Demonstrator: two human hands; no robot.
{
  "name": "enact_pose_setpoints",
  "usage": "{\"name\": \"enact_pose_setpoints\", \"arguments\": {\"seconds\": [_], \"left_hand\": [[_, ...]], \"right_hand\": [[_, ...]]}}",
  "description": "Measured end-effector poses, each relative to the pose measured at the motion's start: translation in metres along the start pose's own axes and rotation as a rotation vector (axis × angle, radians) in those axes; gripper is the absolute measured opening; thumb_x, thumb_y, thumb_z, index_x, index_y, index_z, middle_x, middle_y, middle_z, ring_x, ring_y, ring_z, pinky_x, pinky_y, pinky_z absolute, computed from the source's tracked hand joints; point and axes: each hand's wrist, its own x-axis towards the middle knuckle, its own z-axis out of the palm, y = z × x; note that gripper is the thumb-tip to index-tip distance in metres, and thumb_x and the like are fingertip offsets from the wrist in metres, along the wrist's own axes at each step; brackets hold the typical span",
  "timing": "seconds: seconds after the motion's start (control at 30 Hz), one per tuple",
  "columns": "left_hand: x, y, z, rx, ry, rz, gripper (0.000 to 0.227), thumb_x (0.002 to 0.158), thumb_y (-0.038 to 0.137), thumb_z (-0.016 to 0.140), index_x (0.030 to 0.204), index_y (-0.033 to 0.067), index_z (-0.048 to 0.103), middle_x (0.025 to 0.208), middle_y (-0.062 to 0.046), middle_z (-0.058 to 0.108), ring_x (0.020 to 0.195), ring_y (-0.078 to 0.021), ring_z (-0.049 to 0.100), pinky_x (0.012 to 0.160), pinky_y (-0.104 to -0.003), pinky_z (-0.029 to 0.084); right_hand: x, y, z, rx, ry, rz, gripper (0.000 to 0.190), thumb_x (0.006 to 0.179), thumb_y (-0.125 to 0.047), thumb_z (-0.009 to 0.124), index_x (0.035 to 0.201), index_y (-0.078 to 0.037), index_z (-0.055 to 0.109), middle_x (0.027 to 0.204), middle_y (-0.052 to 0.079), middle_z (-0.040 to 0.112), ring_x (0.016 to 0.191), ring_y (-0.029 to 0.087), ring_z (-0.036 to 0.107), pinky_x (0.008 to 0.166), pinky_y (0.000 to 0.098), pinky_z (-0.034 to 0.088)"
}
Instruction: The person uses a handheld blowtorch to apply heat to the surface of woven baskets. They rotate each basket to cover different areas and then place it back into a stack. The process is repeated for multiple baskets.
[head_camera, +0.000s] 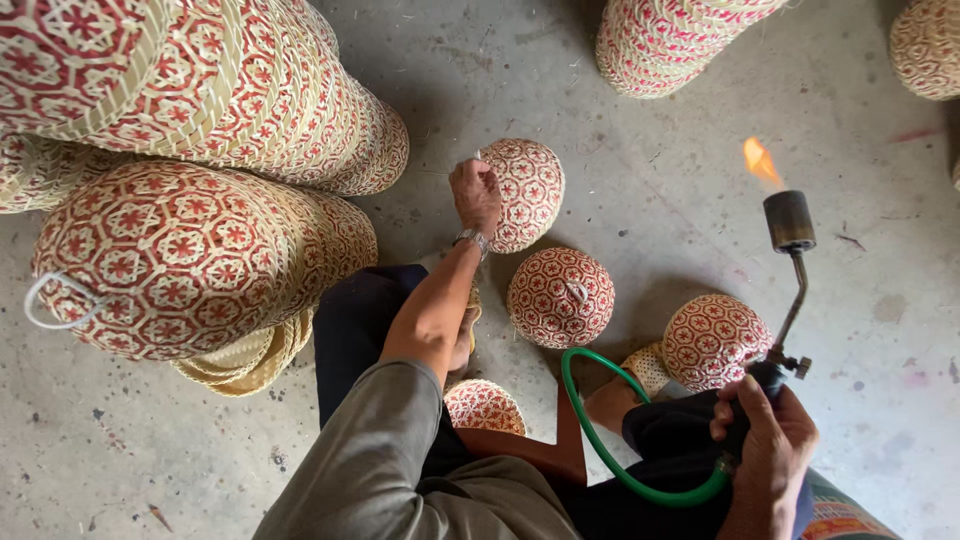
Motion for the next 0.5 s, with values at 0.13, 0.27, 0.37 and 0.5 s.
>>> {"name": "enact_pose_setpoints", "arguments": {"seconds": [0.13,0.27,0.37,0.5], "left_hand": [[-0.016,0.097,-0.069,-0.326,0.062,-0.039,0.02,0.094,0.009,0.075,0.102,0.0061,0.057,0.096,-0.006,0.061,0.091,-0.0233,0.059,0.083,-0.039,0.051],[-0.047,0.175,-0.145,-0.471,0.097,0.065,0.02,0.098,0.011,0.075,0.105,0.0049,0.057,0.099,-0.008,0.06,0.092,-0.0229,0.06,0.083,-0.038,0.051],[-0.082,0.208,-0.188,-0.63,0.012,0.002,0.015,0.101,0.01,0.071,0.108,0.0055,0.058,0.1,-0.007,0.061,0.091,-0.0196,0.062,0.082,-0.035,0.053],[-0.115,0.235,-0.212,-0.705,0.066,-0.058,0.018,0.098,0.01,0.074,0.108,0.0061,0.06,0.101,-0.009,0.06,0.088,-0.0207,0.06,0.078,-0.035,0.052]], "right_hand": [[-0.007,-0.004,0.004,0.032,-0.038,-0.056,0.018,0.096,-0.008,0.069,0.108,0.0,0.058,0.081,0.007,0.06,0.062,0.014,0.055,0.05,0.028,0.045],[-0.02,-0.005,0.008,0.075,-0.133,-0.143,0.015,0.097,-0.007,0.069,0.104,0.0,0.058,0.077,0.007,0.06,0.06,0.015,0.056,0.049,0.0297,0.046],[-0.04,0.004,0.021,0.172,-0.185,-0.249,0.011,0.097,-0.007,0.067,0.104,0.0,0.061,0.084,0.008,0.068,0.07,0.016,0.064,0.064,0.0301,0.054],[-0.066,0.025,0.053,0.204,-0.185,-0.4,0.015,0.098,-0.013,0.068,0.11,-0.004,0.063,0.09,0.003,0.066,0.081,0.011,0.062,0.074,0.0272,0.052]]}}
